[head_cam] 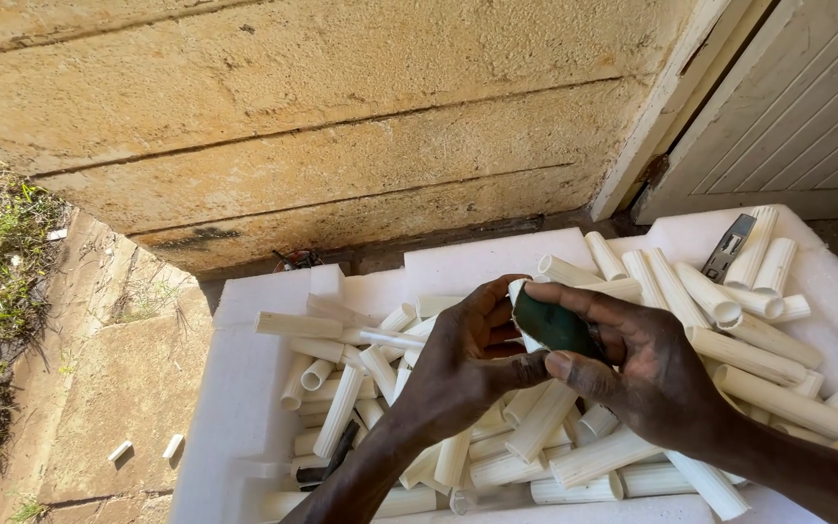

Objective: Sanding the surfaces of small white tubes using a green abrasive pad to smooth them.

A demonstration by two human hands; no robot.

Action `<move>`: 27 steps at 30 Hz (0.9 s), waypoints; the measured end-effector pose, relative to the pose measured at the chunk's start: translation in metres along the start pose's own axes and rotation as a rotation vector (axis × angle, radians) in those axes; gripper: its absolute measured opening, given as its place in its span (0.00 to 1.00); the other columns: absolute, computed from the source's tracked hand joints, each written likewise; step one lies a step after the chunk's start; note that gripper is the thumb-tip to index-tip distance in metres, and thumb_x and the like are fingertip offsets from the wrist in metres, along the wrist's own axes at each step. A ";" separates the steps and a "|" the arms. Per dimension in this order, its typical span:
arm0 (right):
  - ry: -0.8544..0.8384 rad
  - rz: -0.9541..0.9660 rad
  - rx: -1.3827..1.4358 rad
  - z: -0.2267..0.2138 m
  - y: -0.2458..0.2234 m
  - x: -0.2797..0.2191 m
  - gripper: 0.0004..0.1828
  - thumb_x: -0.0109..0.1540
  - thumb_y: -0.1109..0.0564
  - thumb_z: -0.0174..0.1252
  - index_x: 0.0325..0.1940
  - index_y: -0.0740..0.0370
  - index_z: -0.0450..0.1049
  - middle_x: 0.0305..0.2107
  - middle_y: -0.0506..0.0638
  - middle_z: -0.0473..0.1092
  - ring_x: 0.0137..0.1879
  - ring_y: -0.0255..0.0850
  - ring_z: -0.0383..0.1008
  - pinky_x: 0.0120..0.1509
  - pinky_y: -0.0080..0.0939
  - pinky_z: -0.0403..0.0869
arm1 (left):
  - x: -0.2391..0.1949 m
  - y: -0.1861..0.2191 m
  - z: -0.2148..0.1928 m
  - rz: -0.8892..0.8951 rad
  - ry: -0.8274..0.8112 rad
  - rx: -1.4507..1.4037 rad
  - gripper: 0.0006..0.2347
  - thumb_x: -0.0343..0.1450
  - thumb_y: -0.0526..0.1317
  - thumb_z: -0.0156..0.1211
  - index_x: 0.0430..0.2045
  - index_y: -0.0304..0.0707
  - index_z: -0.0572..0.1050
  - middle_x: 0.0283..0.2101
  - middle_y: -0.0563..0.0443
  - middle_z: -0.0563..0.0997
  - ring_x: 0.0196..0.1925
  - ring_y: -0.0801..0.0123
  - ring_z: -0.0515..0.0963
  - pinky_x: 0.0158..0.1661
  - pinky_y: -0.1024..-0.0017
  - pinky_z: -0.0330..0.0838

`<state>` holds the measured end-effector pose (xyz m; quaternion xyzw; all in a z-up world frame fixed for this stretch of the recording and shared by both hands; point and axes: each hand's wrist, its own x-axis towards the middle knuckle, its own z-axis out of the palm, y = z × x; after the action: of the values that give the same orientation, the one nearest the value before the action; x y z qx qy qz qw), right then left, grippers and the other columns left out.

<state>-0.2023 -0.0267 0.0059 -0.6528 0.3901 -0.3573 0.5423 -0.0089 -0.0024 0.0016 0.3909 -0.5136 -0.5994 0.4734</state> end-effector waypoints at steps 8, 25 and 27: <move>-0.123 -0.121 -0.244 -0.016 0.013 0.014 0.35 0.61 0.45 0.54 0.72 0.55 0.64 0.64 0.51 0.71 0.65 0.40 0.74 0.68 0.42 0.70 | 0.001 0.004 -0.014 -0.130 -0.167 -0.346 0.33 0.62 0.36 0.69 0.65 0.34 0.65 0.63 0.47 0.75 0.61 0.67 0.75 0.56 0.69 0.74; -0.211 -0.241 -0.400 -0.010 0.008 0.010 0.41 0.66 0.40 0.43 0.79 0.60 0.46 0.73 0.60 0.58 0.75 0.48 0.61 0.74 0.47 0.59 | 0.004 -0.017 -0.013 -0.013 -0.170 -0.536 0.30 0.68 0.40 0.69 0.67 0.38 0.66 0.54 0.49 0.78 0.48 0.71 0.77 0.55 0.70 0.72; -0.027 -0.033 -0.453 -0.019 0.018 0.026 0.38 0.63 0.41 0.46 0.77 0.53 0.54 0.59 0.50 0.70 0.60 0.39 0.70 0.63 0.42 0.67 | 0.003 -0.011 -0.012 0.034 -0.169 -0.383 0.31 0.69 0.43 0.66 0.69 0.35 0.64 0.56 0.50 0.77 0.53 0.71 0.74 0.50 0.73 0.70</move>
<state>-0.2102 -0.0602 -0.0074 -0.7688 0.4426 -0.2605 0.3809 0.0003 -0.0083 -0.0116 0.2336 -0.4346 -0.7087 0.5042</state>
